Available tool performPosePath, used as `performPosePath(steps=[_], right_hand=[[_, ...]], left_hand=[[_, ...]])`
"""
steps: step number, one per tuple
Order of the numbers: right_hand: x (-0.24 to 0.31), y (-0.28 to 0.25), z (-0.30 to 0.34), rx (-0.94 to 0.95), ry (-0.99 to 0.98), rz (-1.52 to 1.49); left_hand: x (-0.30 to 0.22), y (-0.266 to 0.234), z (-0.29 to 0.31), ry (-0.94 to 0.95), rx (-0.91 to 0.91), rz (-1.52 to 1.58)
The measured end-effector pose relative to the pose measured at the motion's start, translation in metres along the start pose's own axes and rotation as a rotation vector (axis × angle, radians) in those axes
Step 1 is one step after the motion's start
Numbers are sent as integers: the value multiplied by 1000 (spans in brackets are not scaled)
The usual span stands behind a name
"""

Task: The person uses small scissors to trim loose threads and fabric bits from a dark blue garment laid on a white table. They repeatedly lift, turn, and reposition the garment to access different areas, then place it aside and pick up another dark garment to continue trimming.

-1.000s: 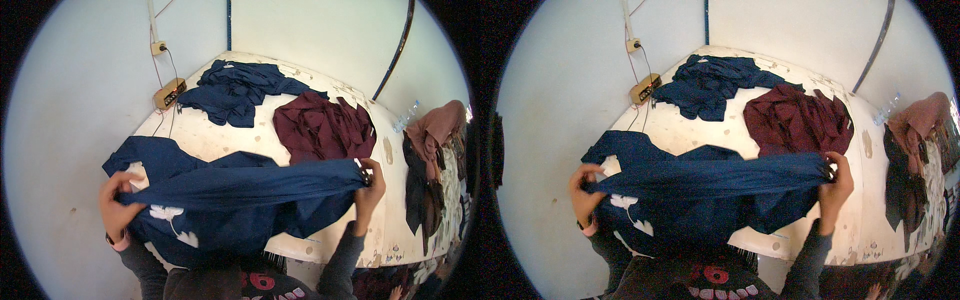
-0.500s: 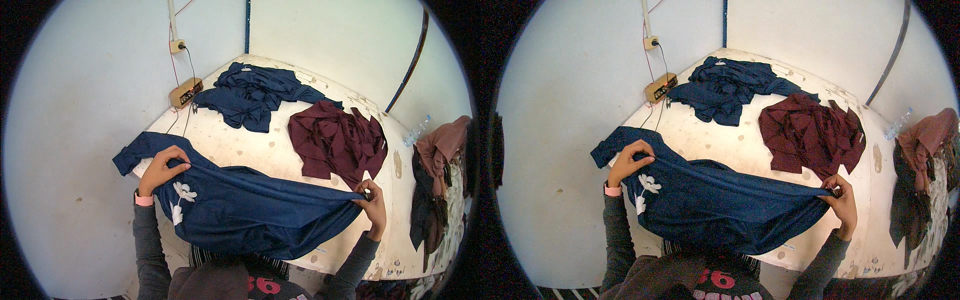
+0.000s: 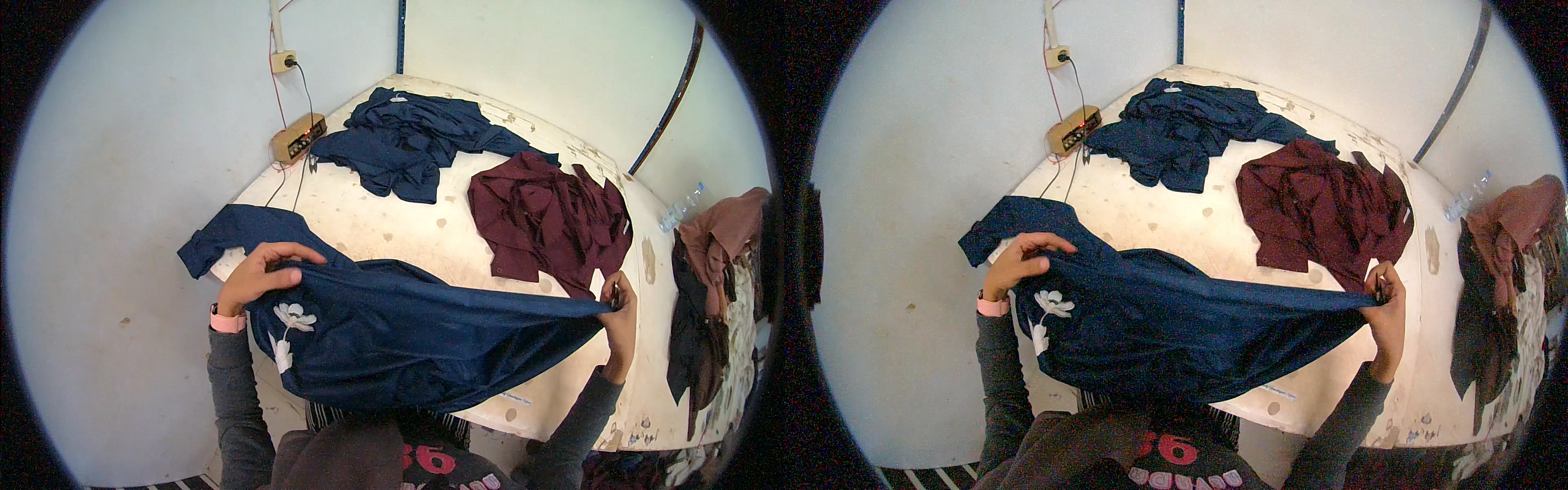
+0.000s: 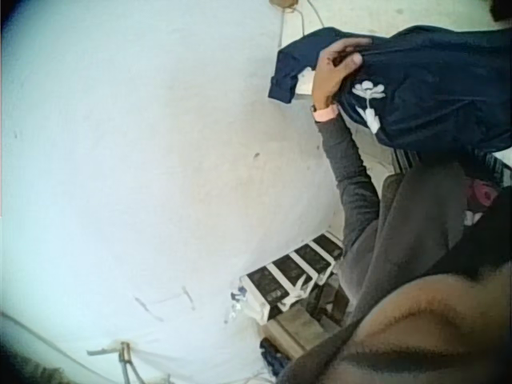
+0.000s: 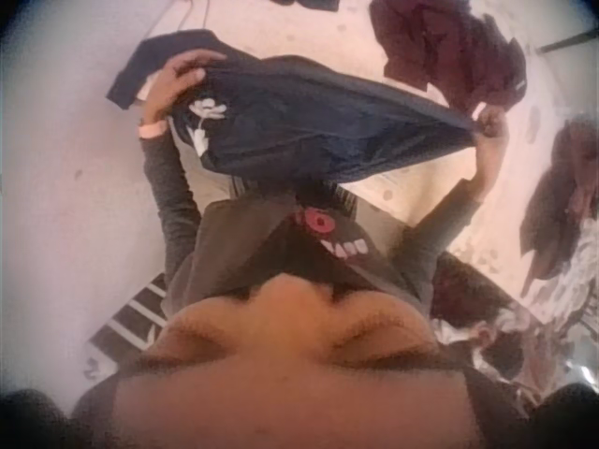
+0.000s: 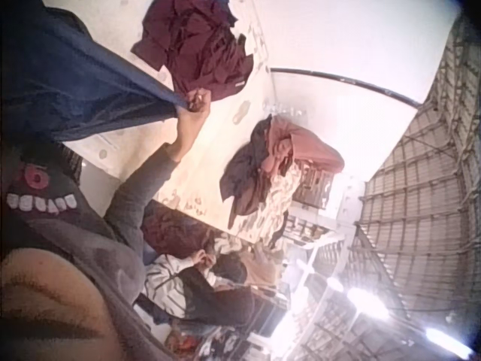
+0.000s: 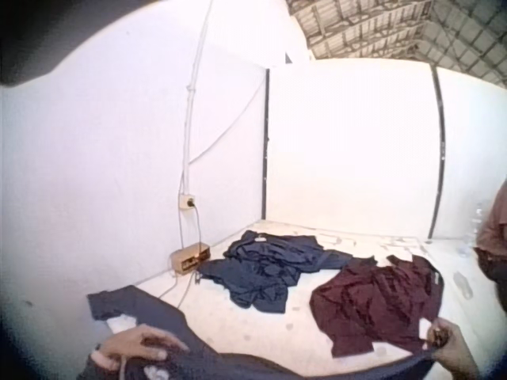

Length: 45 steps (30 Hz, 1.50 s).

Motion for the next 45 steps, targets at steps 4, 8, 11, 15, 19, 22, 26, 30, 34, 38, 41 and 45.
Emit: performPosePath(steps=[4, 8, 11, 15, 19, 22, 26, 30, 34, 38, 41, 45], right_hand=[[0, -8, 0, 290, -154, -35], [-10, -10, 3, 463, 4, -200], [-19, -10, 3, 407, -16, -88], [-21, 0, -3, 312, 18, -164], [-20, 12, -10, 222, 1, -150], [-14, 29, -19, 195, -6, -113], [14, 67, -22, 70, -195, -30], [60, 99, -4, 44, -186, -167], [103, 124, 18, 319, -233, -339], [122, 129, 27, 338, -378, -290], [115, 122, 25, 183, -339, -204], [109, 119, 24, 70, -226, -331]], left_hand=[[18, -21, 1, 69, -219, -20], [26, -36, 3, 264, -511, 431], [31, -54, 8, 263, -685, 656], [31, -70, 16, 237, -863, 722], [49, -107, 33, 251, -860, 711], [76, -145, 44, 176, -898, 391], [86, -132, 48, 36, -930, -869], [35, -9, -4, 133, -696, -578], [-29, 131, -27, 269, -137, -219], [-17, 189, -27, 24, 7, 256], [-11, 192, -27, -182, -91, 469], [16, 196, -21, -139, -181, 800]])
Point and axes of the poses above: each hand's wrist, its own z-axis away from the middle knuckle, its own y-axis out of the palm, x = y × z, the point moved 1 cm from there along -z, towards the middle knuckle, and after that the axes turned 14 degrees about z, right-handed, at the moved point
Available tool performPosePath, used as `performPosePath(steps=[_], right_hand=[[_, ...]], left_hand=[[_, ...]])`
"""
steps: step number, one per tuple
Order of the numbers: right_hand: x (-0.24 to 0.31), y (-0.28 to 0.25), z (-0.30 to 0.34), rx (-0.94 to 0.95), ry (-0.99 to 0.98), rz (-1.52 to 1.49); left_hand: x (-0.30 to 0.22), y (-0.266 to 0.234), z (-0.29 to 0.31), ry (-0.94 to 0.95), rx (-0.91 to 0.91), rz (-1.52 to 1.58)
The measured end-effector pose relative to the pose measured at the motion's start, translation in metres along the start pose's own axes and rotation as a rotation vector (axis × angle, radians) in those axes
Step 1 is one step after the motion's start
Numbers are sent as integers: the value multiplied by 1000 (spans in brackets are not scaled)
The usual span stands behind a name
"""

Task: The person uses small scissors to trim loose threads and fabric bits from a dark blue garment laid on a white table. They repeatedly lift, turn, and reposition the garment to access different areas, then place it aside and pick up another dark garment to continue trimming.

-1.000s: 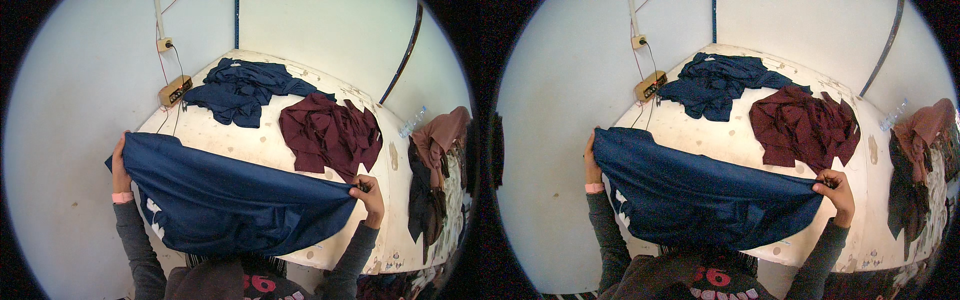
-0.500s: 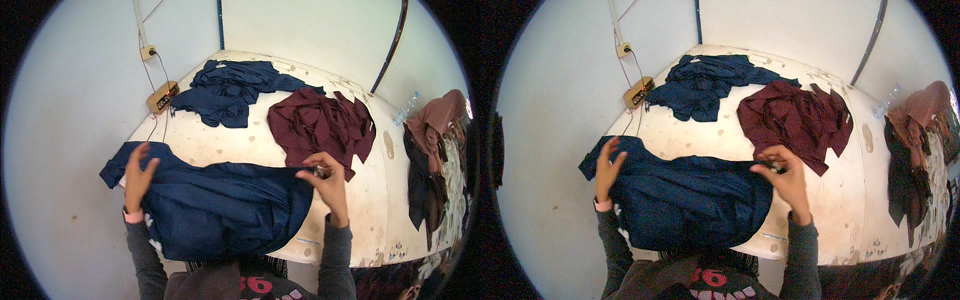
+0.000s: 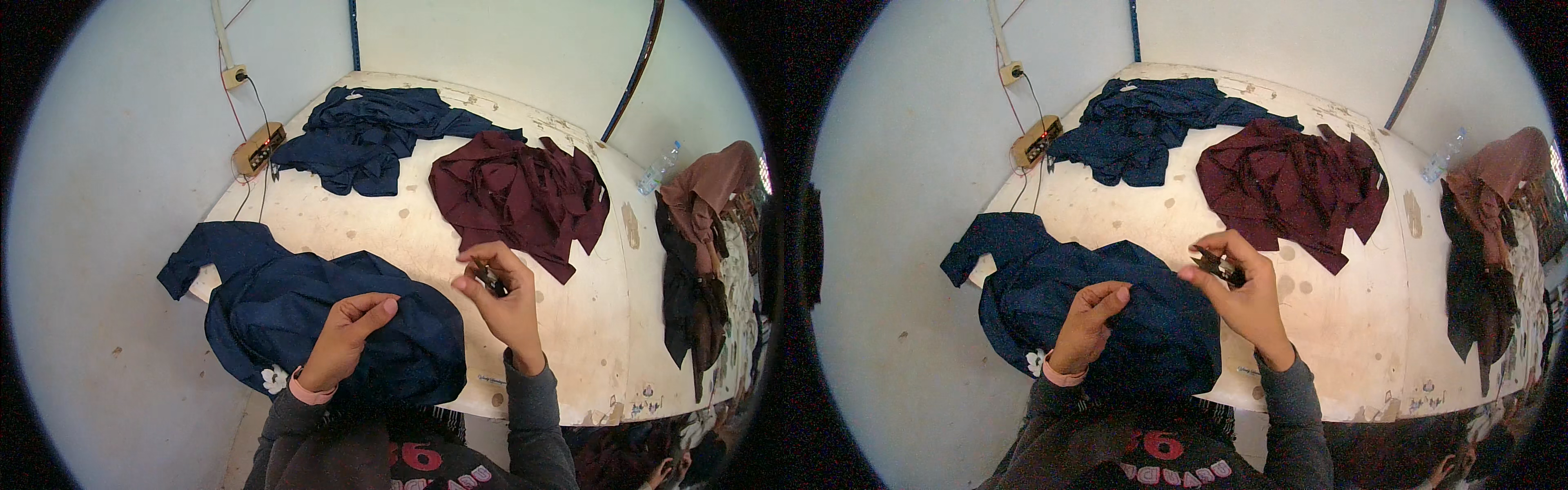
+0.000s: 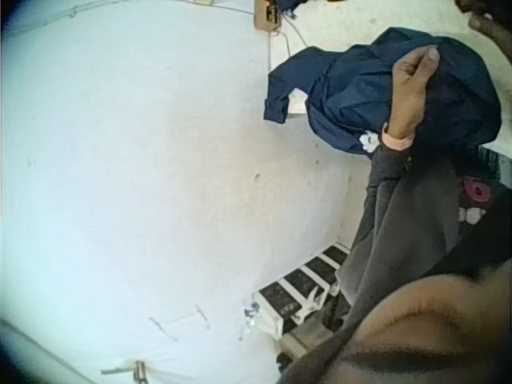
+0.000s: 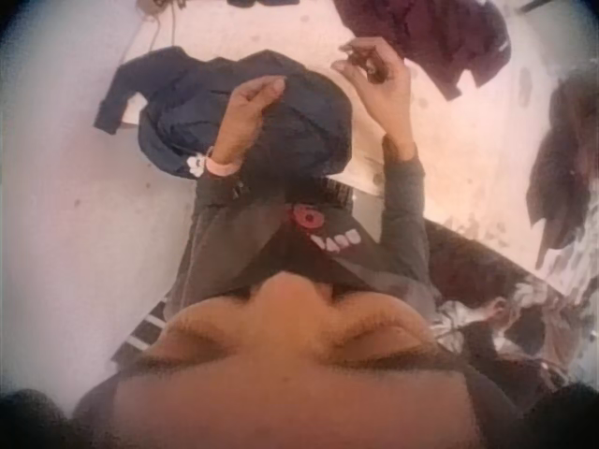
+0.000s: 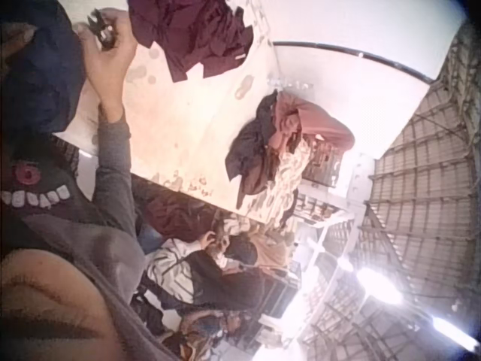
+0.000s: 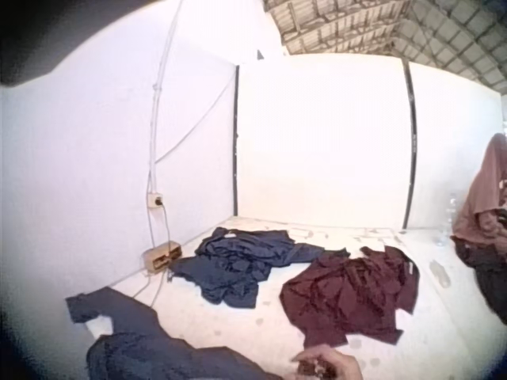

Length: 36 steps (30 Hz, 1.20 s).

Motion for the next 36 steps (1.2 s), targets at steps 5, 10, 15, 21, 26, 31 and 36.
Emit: performPosePath(steps=[5, 10, 15, 21, 26, 31, 36], right_hand=[[-6, 3, 9, 148, -4, 84], [-9, 17, 9, 68, -170, 195], [-2, 29, 20, 128, -26, 150], [-40, 36, 47, 213, -5, 414], [-37, 41, 53, -130, 284, -103], [-10, 77, 89, 24, -176, 381], [-45, 105, 100, 134, -171, 927]], left_hand=[[-4, 7, 4, -46, 10, 173], [1, 6, 2, -49, -29, 102], [-17, -2, -7, 73, -48, 53], [-73, 5, 1, 373, -361, -76], [-84, -21, 4, 468, -439, 28], [-74, -27, 10, 511, -417, -128], [-95, -27, 19, 759, -708, -258]])
Point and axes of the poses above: each hand's wrist, its own z-axis away from the middle knuckle, its own y-axis out of the palm, x = y × z, the point moved 1 cm from there along -z, towards the middle knuckle, and after that the axes turned 14 degrees about z, right-handed, at the moved point
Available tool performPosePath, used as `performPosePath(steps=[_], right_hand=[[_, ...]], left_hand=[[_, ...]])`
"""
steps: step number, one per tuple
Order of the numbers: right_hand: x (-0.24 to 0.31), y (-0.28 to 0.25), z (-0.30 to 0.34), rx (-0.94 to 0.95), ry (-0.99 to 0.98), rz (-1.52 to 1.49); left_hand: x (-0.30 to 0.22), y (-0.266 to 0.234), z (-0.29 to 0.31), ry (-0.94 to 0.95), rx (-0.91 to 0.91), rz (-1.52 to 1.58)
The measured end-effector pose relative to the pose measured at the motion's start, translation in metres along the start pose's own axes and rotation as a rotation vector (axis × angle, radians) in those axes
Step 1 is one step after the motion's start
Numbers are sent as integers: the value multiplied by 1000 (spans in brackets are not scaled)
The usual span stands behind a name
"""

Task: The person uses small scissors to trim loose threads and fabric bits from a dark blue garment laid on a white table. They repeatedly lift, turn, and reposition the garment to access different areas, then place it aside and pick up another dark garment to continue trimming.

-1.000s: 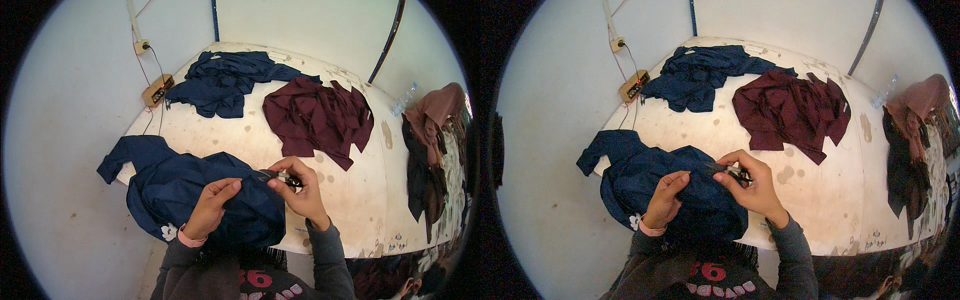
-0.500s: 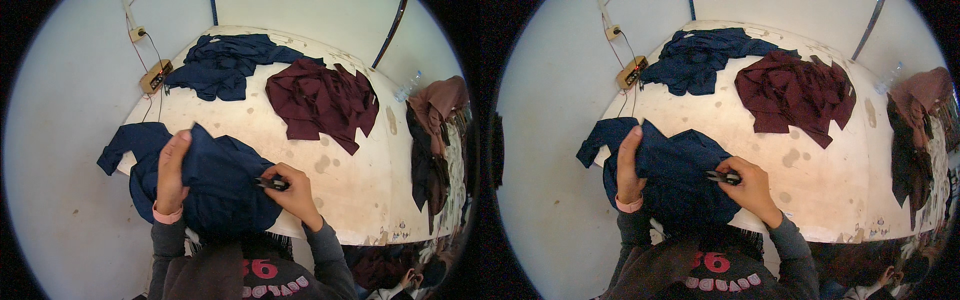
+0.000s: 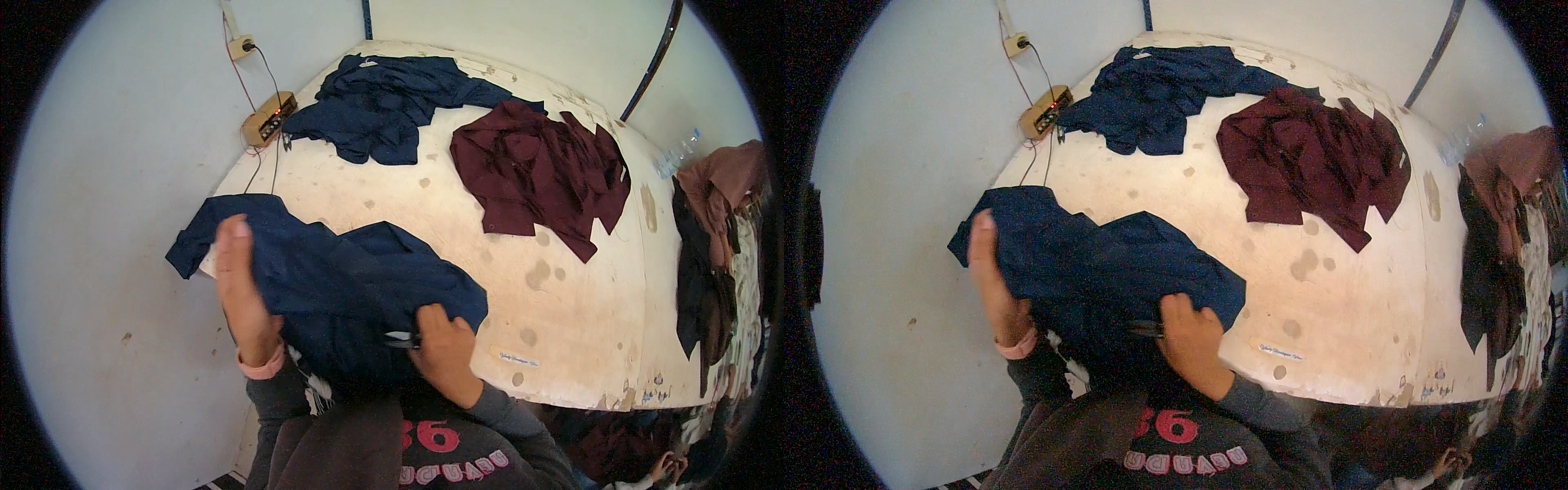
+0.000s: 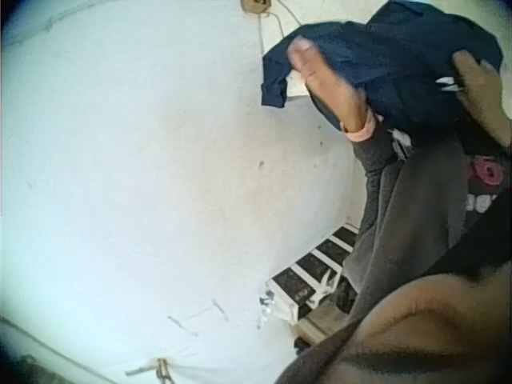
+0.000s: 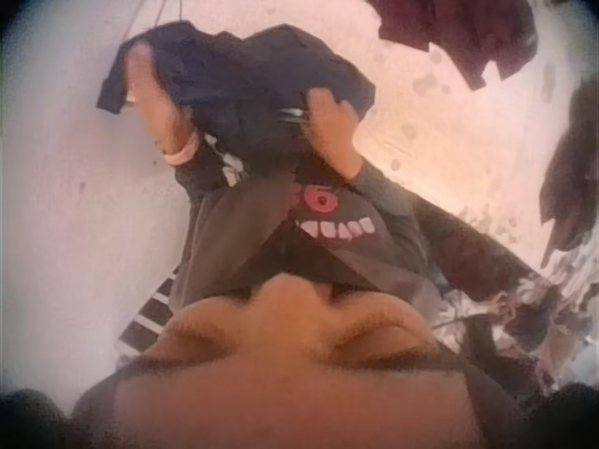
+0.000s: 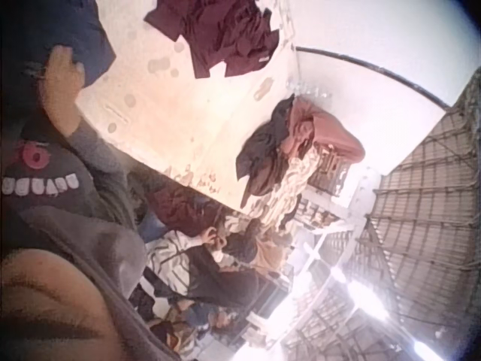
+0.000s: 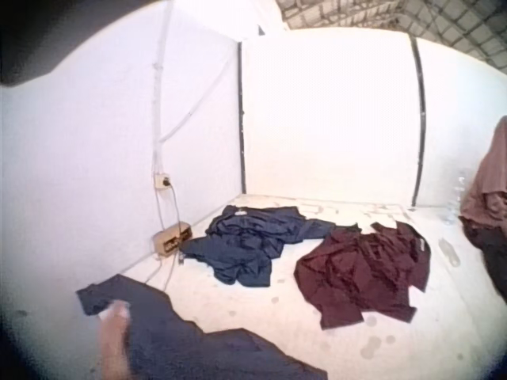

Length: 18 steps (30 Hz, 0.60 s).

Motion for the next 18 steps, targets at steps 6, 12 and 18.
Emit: performPosePath(steps=[6, 12, 18], right_hand=[[-115, 2, 11, -35, 527, 340], [-237, -140, 7, -575, 551, -84], [-148, -91, -48, -32, 165, -500]], left_hand=[[-74, -97, -56, 380, -192, 61], [-87, -105, -68, 365, -160, 86], [-55, -74, -45, 216, -8, 17]])
Point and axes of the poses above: each hand's wrist, its own z-axis away from the middle knuckle, its own y-axis out of the palm, x = y × z, the point moved 1 cm from there along -z, towards the middle knuckle, and after that the axes turned 14 degrees about z, right-handed, at the moved point
